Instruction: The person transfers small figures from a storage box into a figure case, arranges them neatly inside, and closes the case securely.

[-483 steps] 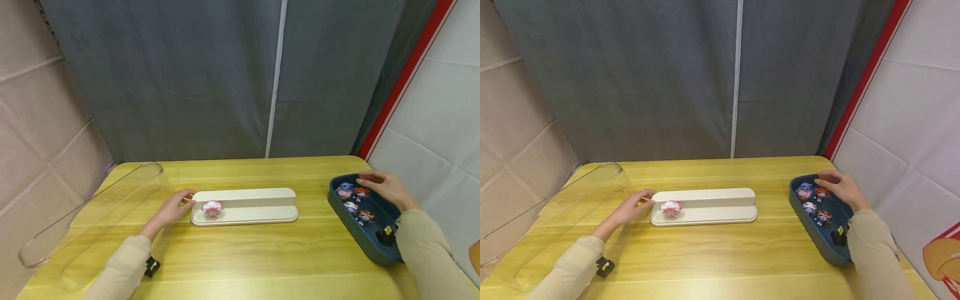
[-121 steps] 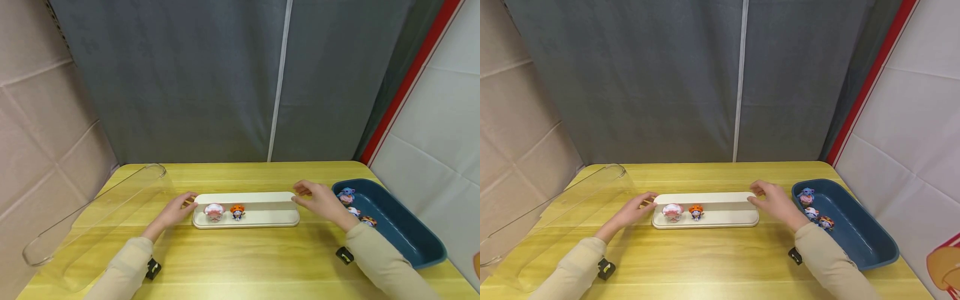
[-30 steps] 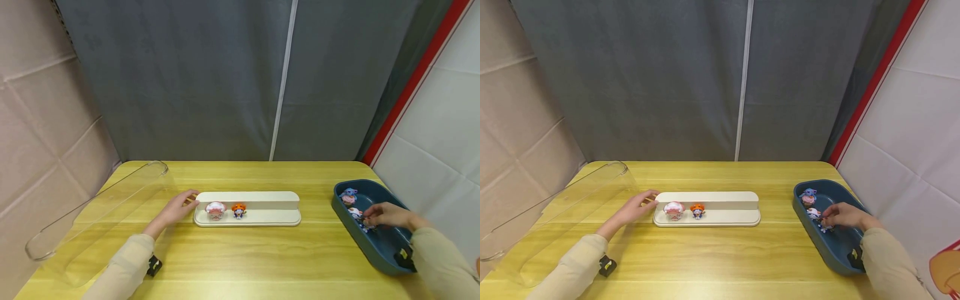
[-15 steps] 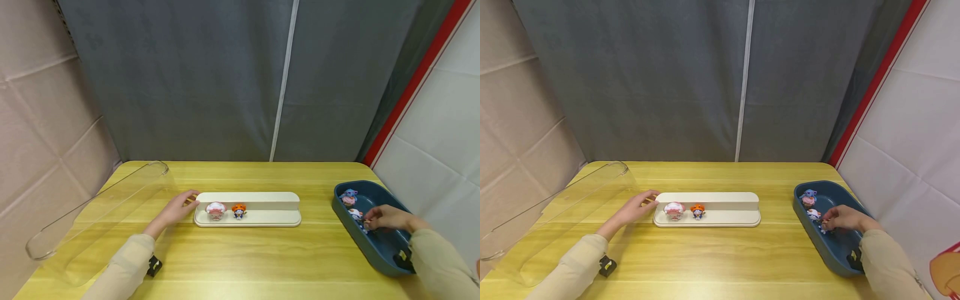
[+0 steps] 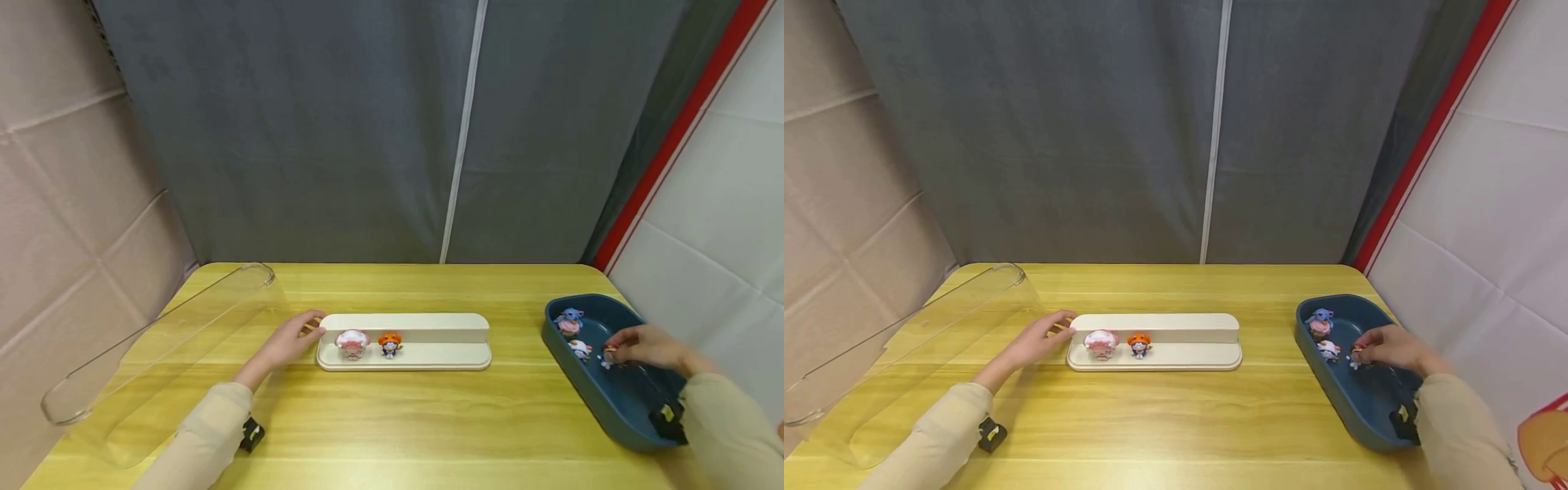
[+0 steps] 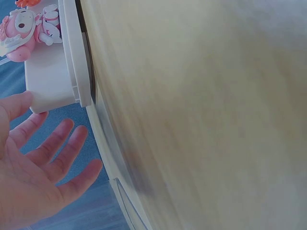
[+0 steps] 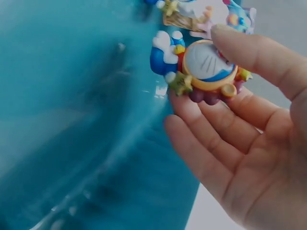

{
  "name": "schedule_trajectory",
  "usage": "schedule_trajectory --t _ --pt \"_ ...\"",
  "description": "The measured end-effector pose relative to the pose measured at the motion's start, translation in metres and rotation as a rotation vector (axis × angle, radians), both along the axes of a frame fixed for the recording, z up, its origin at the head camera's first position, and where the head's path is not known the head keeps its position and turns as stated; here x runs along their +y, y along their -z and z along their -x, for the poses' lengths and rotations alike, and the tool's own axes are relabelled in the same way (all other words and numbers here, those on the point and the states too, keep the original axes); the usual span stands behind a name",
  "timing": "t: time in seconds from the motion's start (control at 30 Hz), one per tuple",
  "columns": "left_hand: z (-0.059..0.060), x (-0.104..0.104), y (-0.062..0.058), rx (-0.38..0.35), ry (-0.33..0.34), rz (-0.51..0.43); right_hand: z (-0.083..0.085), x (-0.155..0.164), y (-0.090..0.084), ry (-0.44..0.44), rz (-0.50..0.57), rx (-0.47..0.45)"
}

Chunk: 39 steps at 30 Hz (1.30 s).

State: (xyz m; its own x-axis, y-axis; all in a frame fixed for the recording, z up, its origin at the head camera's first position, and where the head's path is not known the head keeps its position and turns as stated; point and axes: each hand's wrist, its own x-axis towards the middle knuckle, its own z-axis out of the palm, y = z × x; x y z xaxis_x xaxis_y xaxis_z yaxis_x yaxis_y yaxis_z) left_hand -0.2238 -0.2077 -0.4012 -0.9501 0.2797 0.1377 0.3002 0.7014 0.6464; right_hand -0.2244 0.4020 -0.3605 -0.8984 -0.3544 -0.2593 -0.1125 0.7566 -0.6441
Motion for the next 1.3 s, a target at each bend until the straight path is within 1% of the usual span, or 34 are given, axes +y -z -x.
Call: schedule_trajectory --t 0.2,0.33,0.53,0.7,0.83,0.93,1.13,1.3 --pt "-0.002 0.000 -0.001 0.004 -0.006 0.003 0.000 -0.001 -0.015 0.002 -0.049 0.117" --pt "-0.003 0.000 -0.002 0.013 -0.006 0.006 -0.001 -0.007 -0.026 0.006 -0.060 0.190" --pt "-0.004 0.001 -0.003 0.015 -0.003 0.000 -0.002 -0.019 -0.039 0.040 -0.087 0.252" --pt "-0.003 0.001 -0.002 0.008 -0.009 -0.002 -0.003 -0.029 -0.047 0.037 -0.073 0.334" --pt "-0.002 0.001 -0.003 0.002 -0.014 -0.004 -0.005 -0.036 -0.054 0.046 -0.082 0.400" --pt "-0.002 0.001 -0.003 0.000 -0.013 -0.004 -0.006 -0.042 -0.059 0.063 -0.067 0.424" --pt "-0.002 0.001 -0.003 0.000 -0.011 0.004 -0.010 -0.060 -0.066 0.060 -0.020 0.481" --pt "-0.001 0.001 -0.002 -0.001 -0.011 0.009 -0.012 -0.076 -0.067 0.051 0.004 0.538"
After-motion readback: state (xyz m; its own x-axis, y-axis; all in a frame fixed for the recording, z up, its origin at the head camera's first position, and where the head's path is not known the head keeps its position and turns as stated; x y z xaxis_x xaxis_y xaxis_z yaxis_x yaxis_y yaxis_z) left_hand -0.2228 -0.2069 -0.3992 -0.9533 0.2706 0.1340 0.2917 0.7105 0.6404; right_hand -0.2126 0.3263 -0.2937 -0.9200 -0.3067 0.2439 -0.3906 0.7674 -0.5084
